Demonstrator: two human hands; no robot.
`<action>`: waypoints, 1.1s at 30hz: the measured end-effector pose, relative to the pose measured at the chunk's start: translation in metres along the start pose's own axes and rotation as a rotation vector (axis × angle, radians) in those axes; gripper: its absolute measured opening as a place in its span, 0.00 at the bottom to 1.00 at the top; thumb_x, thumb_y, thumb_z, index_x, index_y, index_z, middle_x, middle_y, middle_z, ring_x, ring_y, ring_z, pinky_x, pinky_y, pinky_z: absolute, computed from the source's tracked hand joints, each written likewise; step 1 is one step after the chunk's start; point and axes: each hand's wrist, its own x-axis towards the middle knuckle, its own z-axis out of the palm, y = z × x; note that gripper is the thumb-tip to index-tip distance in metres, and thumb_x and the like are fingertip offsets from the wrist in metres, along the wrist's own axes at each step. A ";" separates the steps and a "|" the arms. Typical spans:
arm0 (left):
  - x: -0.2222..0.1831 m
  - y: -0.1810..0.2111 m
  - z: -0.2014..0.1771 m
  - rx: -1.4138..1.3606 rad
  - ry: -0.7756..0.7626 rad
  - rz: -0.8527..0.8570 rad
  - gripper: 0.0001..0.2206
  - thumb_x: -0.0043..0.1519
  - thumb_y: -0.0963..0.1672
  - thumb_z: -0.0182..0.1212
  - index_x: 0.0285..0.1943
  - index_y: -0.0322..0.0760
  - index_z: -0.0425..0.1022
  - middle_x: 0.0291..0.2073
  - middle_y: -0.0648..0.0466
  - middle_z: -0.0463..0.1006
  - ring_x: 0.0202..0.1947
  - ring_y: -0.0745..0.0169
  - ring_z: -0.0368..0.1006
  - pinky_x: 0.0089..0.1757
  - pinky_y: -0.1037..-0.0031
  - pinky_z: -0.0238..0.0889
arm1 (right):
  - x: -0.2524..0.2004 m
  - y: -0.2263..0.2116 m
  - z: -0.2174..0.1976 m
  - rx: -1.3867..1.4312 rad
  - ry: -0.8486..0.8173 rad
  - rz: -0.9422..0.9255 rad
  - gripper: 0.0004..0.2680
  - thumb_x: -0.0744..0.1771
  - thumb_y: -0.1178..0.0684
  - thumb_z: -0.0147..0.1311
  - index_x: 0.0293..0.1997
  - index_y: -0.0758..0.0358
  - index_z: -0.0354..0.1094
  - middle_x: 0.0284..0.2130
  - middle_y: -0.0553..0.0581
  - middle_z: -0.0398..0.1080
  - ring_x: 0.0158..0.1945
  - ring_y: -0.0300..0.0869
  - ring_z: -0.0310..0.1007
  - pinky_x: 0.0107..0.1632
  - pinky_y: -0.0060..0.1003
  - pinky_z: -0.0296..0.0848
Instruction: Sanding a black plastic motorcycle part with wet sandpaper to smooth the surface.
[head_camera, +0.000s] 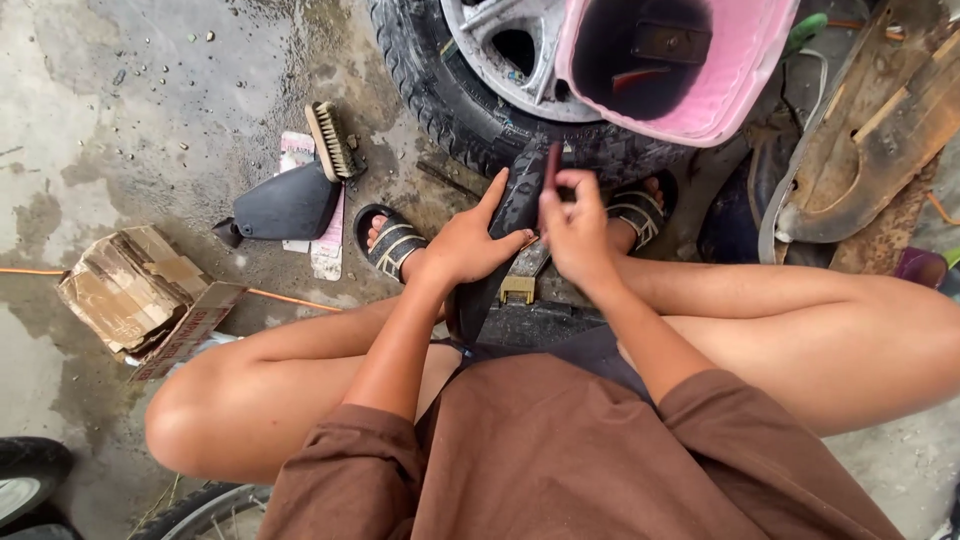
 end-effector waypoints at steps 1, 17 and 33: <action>-0.001 0.003 0.001 0.001 -0.004 -0.007 0.40 0.64 0.52 0.56 0.85 0.50 0.38 0.67 0.29 0.68 0.61 0.26 0.71 0.53 0.42 0.69 | 0.016 0.009 -0.007 0.003 0.000 0.007 0.11 0.71 0.55 0.51 0.60 0.61 0.58 0.18 0.59 0.69 0.17 0.40 0.69 0.17 0.29 0.67; 0.002 0.002 0.002 0.048 0.021 -0.024 0.41 0.64 0.55 0.56 0.85 0.52 0.37 0.64 0.32 0.72 0.57 0.31 0.76 0.49 0.42 0.72 | 0.034 0.022 -0.009 -0.124 0.031 0.011 0.10 0.71 0.54 0.52 0.57 0.62 0.61 0.17 0.58 0.71 0.16 0.40 0.71 0.19 0.29 0.68; 0.008 -0.009 0.003 0.003 0.005 0.005 0.41 0.64 0.54 0.56 0.84 0.51 0.38 0.66 0.32 0.69 0.59 0.29 0.74 0.50 0.41 0.71 | 0.064 0.034 -0.042 -0.016 0.130 0.201 0.11 0.72 0.50 0.49 0.60 0.60 0.60 0.16 0.57 0.67 0.14 0.37 0.64 0.12 0.29 0.64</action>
